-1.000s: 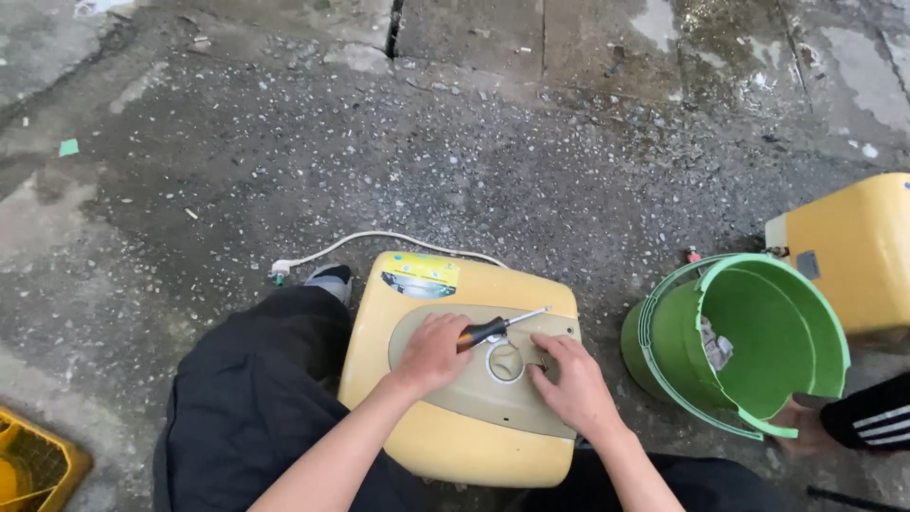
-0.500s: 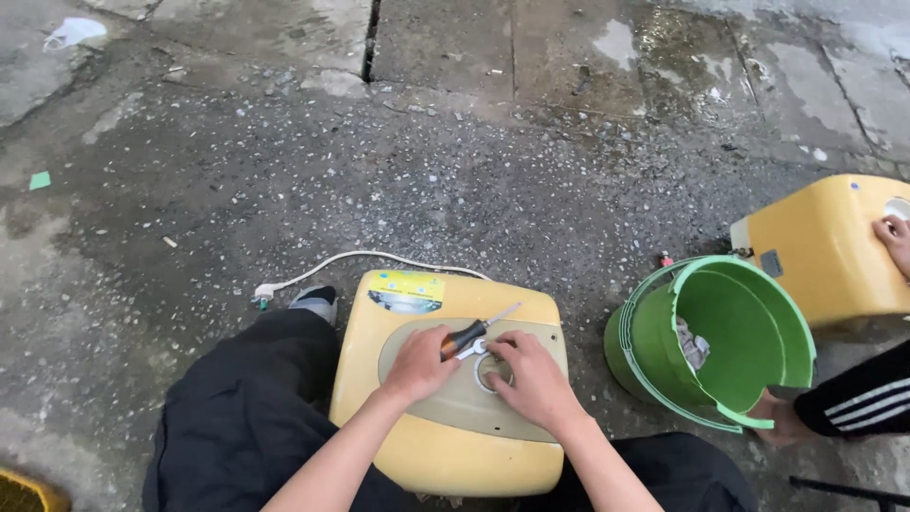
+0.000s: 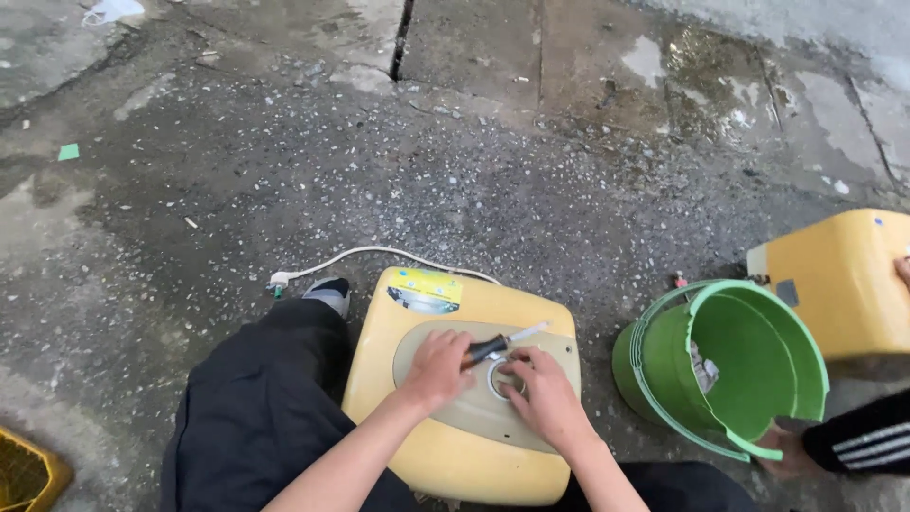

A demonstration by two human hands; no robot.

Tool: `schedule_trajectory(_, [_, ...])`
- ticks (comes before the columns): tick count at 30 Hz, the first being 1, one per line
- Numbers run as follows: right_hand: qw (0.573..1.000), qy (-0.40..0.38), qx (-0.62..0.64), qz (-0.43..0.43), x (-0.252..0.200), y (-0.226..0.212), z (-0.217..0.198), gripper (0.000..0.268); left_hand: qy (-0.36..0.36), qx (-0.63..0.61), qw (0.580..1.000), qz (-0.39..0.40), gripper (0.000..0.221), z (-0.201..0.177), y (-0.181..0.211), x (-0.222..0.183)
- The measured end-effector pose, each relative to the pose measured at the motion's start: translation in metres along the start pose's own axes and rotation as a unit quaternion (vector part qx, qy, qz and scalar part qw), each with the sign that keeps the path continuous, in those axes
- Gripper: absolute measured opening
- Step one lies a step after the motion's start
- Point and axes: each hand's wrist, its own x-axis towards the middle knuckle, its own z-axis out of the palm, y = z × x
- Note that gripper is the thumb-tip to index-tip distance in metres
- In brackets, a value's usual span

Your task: Disassembling a water heater and adjusting its internal mechanisms using a screwdriver and wrench.

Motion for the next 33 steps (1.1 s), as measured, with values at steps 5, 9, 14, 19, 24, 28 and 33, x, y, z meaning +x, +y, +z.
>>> schedule_trajectory(5, [0.999, 0.014, 0.034, -0.021, -0.001, 0.020, 0.016, 0.021, 0.053, 0.056, 0.996, 0.036, 0.067, 0.012, 0.001, -0.013])
schedule_trajectory(9, [0.999, 0.031, 0.010, -0.006, -0.001, 0.019, 0.014, 0.020, -0.038, 0.005, 0.999, -0.022, 0.052, -0.025, 0.029, -0.019])
schedule_trajectory(14, [0.999, 0.045, 0.004, -0.012, -0.006, 0.022, 0.020, 0.025, -0.060, 0.037, 0.997, -0.019, 0.055, -0.020, 0.022, -0.011])
schedule_trajectory(19, [0.998, 0.025, 0.038, -0.046, -0.010, 0.017, -0.006, 0.033, -0.090, 0.056, 0.994, -0.036, 0.061, -0.022, 0.024, 0.001])
schedule_trajectory(24, [0.987, 0.083, 0.133, 0.045, -0.013, 0.020, -0.034, 0.019, -0.032, 0.034, 0.999, -0.017, 0.037, -0.032, 0.030, -0.003])
schedule_trajectory(28, [0.992, 0.102, 0.071, -0.021, -0.016, 0.018, -0.024, 0.019, -0.031, 0.051, 0.998, -0.023, 0.032, -0.028, 0.031, 0.000])
schedule_trajectory(33, [0.987, 0.122, -0.044, -0.097, -0.010, 0.008, 0.005, 0.031, -0.048, 0.056, 0.996, -0.059, 0.034, -0.026, 0.032, 0.005])
